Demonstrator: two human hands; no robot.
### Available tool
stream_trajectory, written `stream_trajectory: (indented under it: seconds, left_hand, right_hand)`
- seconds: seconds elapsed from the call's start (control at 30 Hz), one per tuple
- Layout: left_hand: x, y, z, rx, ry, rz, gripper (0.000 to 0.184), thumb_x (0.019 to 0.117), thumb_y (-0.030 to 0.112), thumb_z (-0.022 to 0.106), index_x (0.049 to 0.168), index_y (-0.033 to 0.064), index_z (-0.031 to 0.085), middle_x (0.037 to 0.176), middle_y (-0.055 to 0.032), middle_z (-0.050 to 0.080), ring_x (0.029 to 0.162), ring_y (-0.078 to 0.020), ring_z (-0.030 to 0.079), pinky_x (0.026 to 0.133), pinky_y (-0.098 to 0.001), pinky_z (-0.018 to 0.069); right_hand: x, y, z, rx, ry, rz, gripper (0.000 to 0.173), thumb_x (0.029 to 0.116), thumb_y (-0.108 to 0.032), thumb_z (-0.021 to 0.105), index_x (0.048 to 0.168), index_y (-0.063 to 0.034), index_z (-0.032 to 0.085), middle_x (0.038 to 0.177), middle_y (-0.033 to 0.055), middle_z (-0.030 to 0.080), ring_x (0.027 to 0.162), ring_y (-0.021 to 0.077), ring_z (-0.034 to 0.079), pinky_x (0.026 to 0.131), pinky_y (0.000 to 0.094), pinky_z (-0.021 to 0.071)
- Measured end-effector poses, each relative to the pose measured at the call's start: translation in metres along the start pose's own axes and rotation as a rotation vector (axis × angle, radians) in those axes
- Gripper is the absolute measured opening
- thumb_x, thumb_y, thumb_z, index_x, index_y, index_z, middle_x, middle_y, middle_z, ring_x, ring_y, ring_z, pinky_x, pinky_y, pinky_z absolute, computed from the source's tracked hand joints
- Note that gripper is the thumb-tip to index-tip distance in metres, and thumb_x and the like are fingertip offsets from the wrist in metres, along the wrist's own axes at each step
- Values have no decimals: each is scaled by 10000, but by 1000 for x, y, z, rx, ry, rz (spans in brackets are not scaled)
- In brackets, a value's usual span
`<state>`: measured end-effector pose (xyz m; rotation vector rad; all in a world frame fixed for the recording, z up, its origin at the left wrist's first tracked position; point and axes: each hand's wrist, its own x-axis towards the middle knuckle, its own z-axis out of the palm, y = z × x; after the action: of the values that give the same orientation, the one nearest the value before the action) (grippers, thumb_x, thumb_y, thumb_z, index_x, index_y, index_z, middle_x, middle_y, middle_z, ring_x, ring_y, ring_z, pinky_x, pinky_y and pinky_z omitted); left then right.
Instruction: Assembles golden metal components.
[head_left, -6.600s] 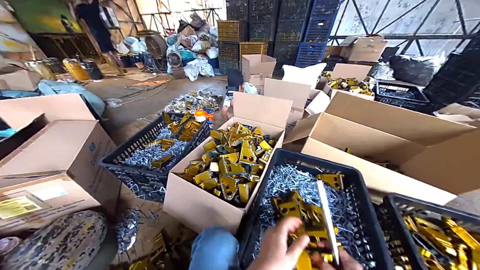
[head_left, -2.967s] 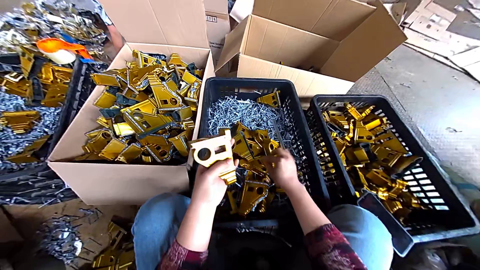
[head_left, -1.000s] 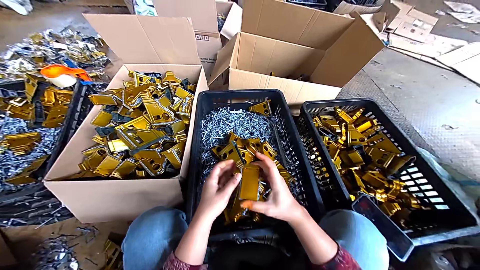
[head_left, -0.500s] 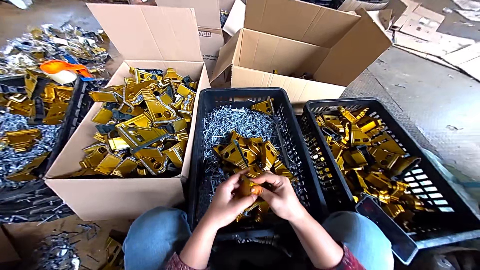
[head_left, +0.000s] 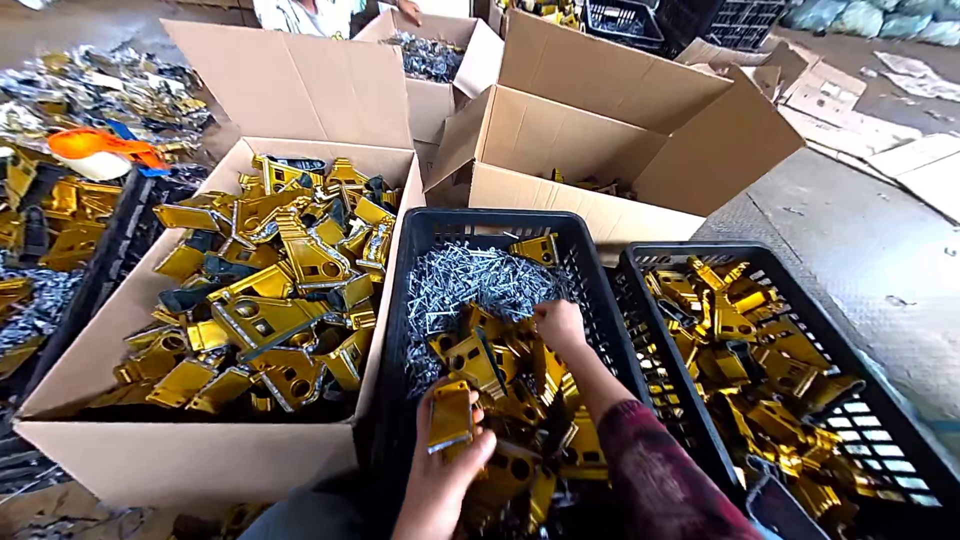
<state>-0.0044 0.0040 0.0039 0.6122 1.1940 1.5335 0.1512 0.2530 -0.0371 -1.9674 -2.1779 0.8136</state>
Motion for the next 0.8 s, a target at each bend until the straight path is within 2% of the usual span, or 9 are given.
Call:
stream_trajectory:
  seconds: [0.13, 0.23, 0.33, 0.4, 0.47, 0.53, 0.6, 0.7, 0.8]
  left_hand:
    - [-1, 11, -9, 55, -89, 11, 1177, 674, -14, 764, 1562, -17, -9, 1491, -149, 418, 1244, -163, 579, 959, -309, 560]
    - [1, 14, -7, -56, -69, 0, 1044, 722, -156, 673, 1550, -37, 48, 1485, -148, 438, 1235, -184, 591, 978, -322, 559]
    - [2, 15, -5, -123, 15, -12, 793, 774, -61, 722, 1438, -49, 289, 1344, -132, 590, 1096, -171, 668, 904, -307, 588]
    - [3, 15, -3, -153, 88, -68, 701, 803, 39, 704, 1408, -8, 354, 1278, -128, 640, 933, -144, 693, 737, -269, 593]
    - [4, 14, -1, -268, 119, -134, 599, 881, 91, 667, 1406, 29, 386, 1162, -121, 644, 787, -124, 658, 621, -236, 557]
    - [2, 14, 3, -426, 119, -229, 401, 983, 78, 584, 1349, 52, 421, 1049, -115, 637, 709, -118, 643, 565, -229, 551]
    - [0, 16, 8, -508, 78, -335, 308, 1040, 108, 529, 1327, 74, 426, 1005, -108, 630, 691, -127, 649, 557, -237, 565]
    - [-10, 16, 12, -482, -26, -400, 321, 1064, 149, 500, 1365, 91, 405, 996, -88, 609, 699, -136, 652, 594, -259, 587]
    - [-18, 13, 7, -413, -146, -353, 516, 937, 15, 621, 1378, 84, 362, 1006, -81, 605, 747, -141, 655, 657, -271, 594]
  right_hand:
    - [57, -10, 25, -187, -183, 73, 306, 1008, -183, 604, 1279, -84, 706, 1311, 243, 651, 1251, 447, 598, 1022, 660, 468]
    - [56, -16, 21, -248, -225, 26, 259, 1014, -143, 570, 1199, -61, 732, 1265, 254, 666, 1226, 453, 610, 1005, 665, 472]
    - [26, -11, -17, -57, -105, -141, 194, 985, -137, 646, 1087, -18, 760, 1093, 250, 721, 1070, 441, 678, 940, 674, 502]
    - [-13, -6, -46, 184, -77, -229, 148, 967, -127, 688, 1043, -18, 753, 948, 151, 739, 858, 281, 714, 818, 513, 584]
    - [-65, -3, -63, 619, -209, -315, 82, 945, -45, 647, 987, -27, 715, 808, 35, 699, 694, 110, 663, 689, 298, 587]
    - [-118, 0, -68, 1015, -452, -389, 108, 921, -75, 641, 947, -107, 741, 812, -16, 718, 715, 61, 679, 703, 235, 594]
    - [-152, 3, -60, 1179, -611, -505, 80, 934, -173, 732, 998, -159, 776, 896, -28, 745, 774, 50, 696, 731, 226, 598]
    - [-175, 8, -43, 1146, -584, -540, 101, 934, -104, 693, 1001, -136, 761, 883, -40, 741, 762, 49, 690, 714, 233, 594]
    - [-183, 11, -38, 1053, -501, -504, 151, 903, -25, 635, 970, -111, 739, 824, -56, 720, 723, 38, 670, 686, 226, 581]
